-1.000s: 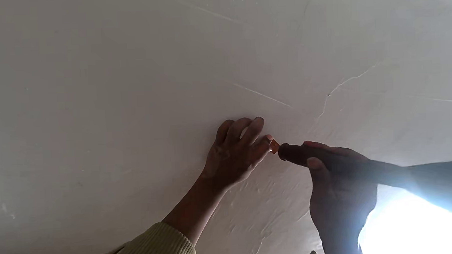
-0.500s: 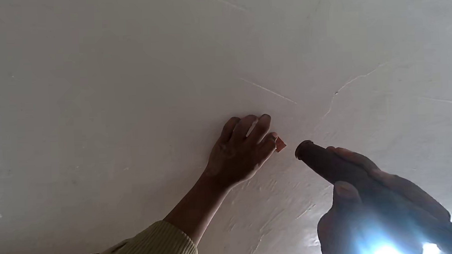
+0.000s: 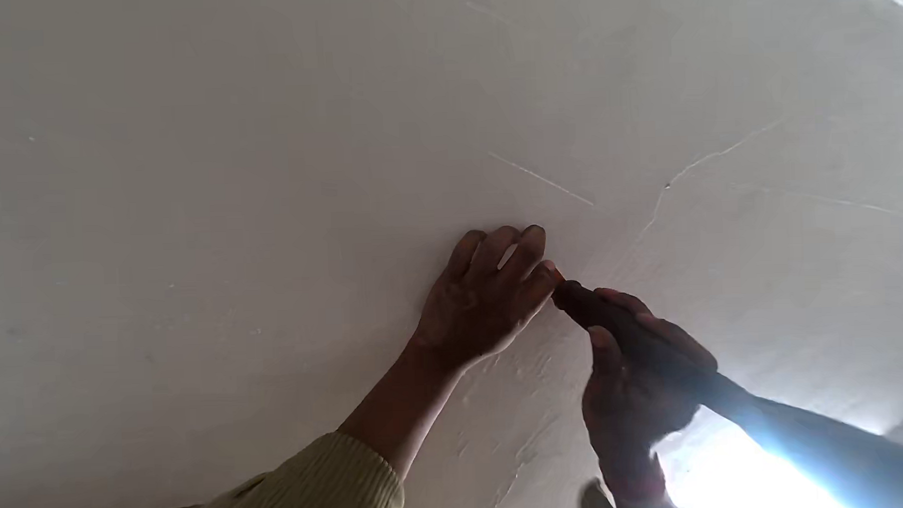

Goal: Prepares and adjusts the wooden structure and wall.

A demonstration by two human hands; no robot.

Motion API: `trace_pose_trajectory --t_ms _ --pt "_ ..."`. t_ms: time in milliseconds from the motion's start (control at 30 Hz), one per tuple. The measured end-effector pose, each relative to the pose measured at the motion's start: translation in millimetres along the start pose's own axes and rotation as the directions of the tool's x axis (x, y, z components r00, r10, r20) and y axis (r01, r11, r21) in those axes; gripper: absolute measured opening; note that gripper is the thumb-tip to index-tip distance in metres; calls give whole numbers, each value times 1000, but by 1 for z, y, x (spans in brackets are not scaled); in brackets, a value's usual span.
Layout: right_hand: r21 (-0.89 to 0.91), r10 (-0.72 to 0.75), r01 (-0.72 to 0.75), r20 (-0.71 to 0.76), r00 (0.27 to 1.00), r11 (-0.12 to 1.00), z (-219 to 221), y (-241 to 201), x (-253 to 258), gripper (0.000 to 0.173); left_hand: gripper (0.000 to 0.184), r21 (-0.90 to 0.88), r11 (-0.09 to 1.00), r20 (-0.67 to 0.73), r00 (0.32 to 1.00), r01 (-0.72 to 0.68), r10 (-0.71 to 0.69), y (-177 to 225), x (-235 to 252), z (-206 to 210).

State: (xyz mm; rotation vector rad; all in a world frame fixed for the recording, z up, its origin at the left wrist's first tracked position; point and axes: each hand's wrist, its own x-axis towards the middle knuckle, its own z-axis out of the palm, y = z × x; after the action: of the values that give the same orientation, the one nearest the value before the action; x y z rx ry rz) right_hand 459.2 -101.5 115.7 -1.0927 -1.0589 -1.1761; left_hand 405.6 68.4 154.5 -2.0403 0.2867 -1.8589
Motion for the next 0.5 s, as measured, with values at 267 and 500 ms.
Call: trace_pose_trajectory --t_ms 267,500 --pt "-73 -113 113 13 994 991 -7 -2 -8 31 21 15 1000 22 1000 1 -1 0 -2 -1" --pt "-9 -84 85 13 996 996 -24 -27 13 27 21 16 1000 43 999 5 -6 -1 -1 -1"
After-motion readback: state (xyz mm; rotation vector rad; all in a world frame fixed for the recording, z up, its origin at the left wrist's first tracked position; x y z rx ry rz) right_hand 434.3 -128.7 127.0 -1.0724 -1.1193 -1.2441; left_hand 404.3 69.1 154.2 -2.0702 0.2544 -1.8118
